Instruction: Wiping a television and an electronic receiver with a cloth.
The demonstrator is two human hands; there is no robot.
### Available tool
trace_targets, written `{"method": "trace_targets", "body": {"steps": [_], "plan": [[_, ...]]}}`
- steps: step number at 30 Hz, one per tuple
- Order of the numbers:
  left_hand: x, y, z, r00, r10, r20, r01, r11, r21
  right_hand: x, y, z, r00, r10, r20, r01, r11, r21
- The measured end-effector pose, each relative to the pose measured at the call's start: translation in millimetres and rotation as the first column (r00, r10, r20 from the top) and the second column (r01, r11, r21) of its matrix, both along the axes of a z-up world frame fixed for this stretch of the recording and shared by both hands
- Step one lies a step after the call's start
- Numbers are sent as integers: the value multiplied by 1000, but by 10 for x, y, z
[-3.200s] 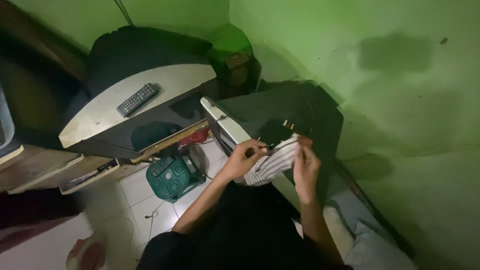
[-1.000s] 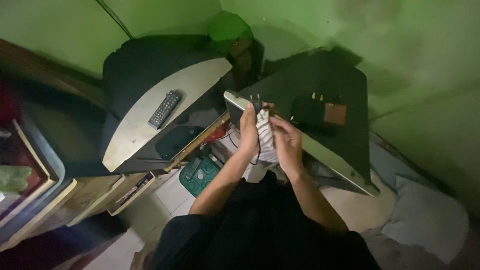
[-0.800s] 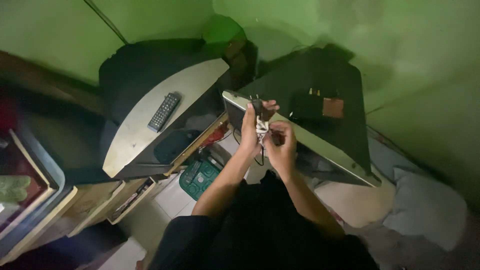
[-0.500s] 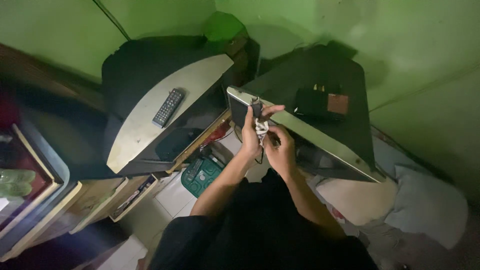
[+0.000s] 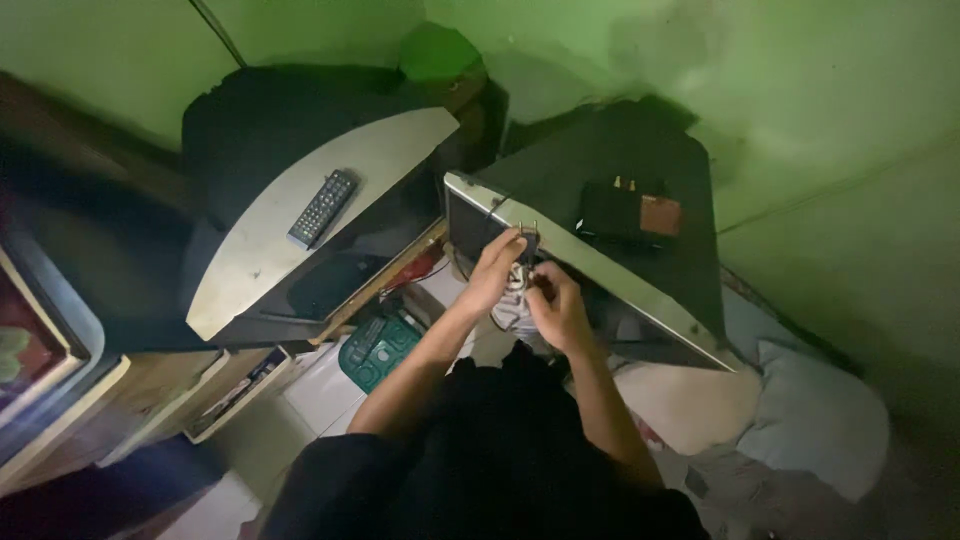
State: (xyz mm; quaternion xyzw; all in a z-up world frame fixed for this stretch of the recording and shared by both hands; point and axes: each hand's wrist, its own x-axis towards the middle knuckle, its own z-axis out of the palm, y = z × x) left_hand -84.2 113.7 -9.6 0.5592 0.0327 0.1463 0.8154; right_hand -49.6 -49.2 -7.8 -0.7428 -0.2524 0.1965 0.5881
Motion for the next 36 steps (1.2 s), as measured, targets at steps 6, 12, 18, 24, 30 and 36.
{"method": "trace_targets", "body": {"steps": [6,12,18,24,30,36], "plan": [[-96,88,156,998,24,-58,-16,992,125,-115,96,60,966,-172,-193,217,945,246],[-107,97,99,998,33,-56,-21,981,195,-108,176,259,951,-252,-177,297,905,306],[-85,340,411,973,225,54,-229,902,365,-182,176,-138,994,-105,-17,106,990,96],[-136,889,1236,915,383,129,-402,895,196,-561,185,-367,999,-7,-42,9,999,40],[-609,1087,1843,850,433,301,-481,870,109,-590,60,-1450,967,-85,242,59,992,110],[-1034,1017,1990,807,409,426,-401,909,-114,-148,89,-2081,973,-211,98,192,966,174]]}}
